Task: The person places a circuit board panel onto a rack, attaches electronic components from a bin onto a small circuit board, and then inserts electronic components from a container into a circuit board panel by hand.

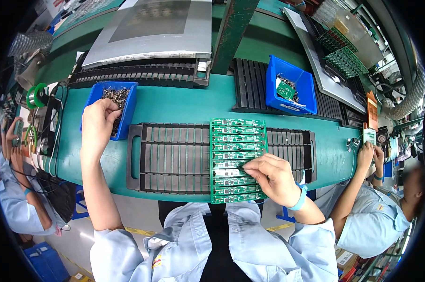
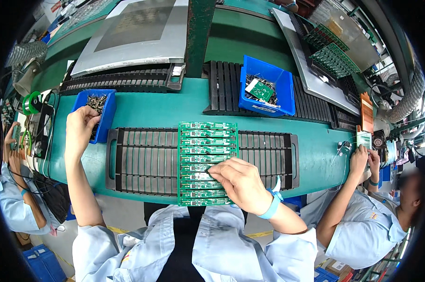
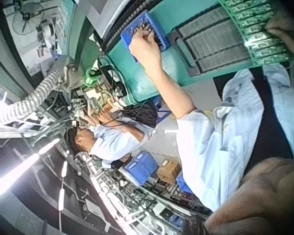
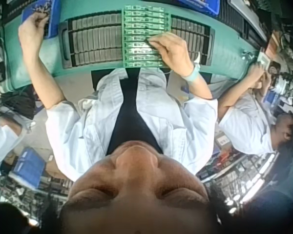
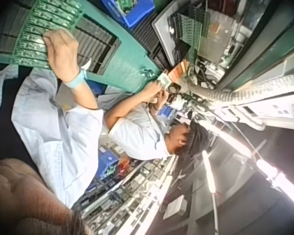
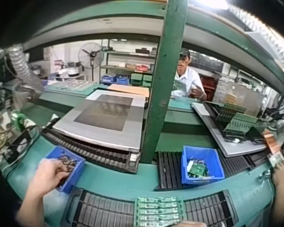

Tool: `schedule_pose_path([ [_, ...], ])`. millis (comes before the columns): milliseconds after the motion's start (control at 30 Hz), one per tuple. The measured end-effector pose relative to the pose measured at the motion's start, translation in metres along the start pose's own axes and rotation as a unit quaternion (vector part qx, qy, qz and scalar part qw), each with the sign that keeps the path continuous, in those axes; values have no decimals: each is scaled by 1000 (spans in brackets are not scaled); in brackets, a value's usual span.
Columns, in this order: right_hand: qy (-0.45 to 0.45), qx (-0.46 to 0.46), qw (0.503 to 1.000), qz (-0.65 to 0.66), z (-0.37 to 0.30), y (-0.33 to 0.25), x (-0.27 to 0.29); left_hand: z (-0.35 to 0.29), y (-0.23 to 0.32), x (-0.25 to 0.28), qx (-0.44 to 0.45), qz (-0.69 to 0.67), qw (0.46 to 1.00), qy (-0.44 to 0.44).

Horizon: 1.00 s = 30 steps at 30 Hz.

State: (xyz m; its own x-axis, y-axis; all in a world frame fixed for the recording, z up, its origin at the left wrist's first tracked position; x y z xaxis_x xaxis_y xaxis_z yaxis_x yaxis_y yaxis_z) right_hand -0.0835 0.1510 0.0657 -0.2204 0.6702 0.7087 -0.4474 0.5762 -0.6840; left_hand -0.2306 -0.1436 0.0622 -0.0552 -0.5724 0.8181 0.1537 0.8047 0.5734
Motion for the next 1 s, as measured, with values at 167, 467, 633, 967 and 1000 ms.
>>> schedule_pose_path([
  [167, 6, 26, 1000, -7, -4, -3, -6, -1, -1, 3, 5, -11, 1000, 20],
  [467, 45, 57, 996, 44, -4, -5, -4, -3, -8, 11, 25, -34, 998, 51],
  [633, 49, 62, 996, 38, -4, -5, -5, -3, -11, 12, 21, -31, 997, 62],
  [967, 58, 75, 995, 1, -5, -8, -5, -6, -10, 16, 24, -11, 996, 84],
  [1000, 57, 74, 996, -1, -5, -9, -5, -6, -11, 16, 26, -16, 996, 87],
])
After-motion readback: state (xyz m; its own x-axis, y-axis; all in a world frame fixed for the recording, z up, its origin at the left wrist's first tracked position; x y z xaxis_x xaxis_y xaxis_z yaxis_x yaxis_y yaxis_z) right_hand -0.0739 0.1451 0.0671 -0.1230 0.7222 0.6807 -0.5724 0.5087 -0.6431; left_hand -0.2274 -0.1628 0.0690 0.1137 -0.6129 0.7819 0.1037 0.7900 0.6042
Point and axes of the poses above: each hand's wrist, its own z-axis towards the middle knuckle, its own x-axis out of the back of the hand, y = z × x, the point moved 10 cm from there along z, towards the middle knuckle, and after that the axes turned 10 degrees about -y, right-handed, at the moved point
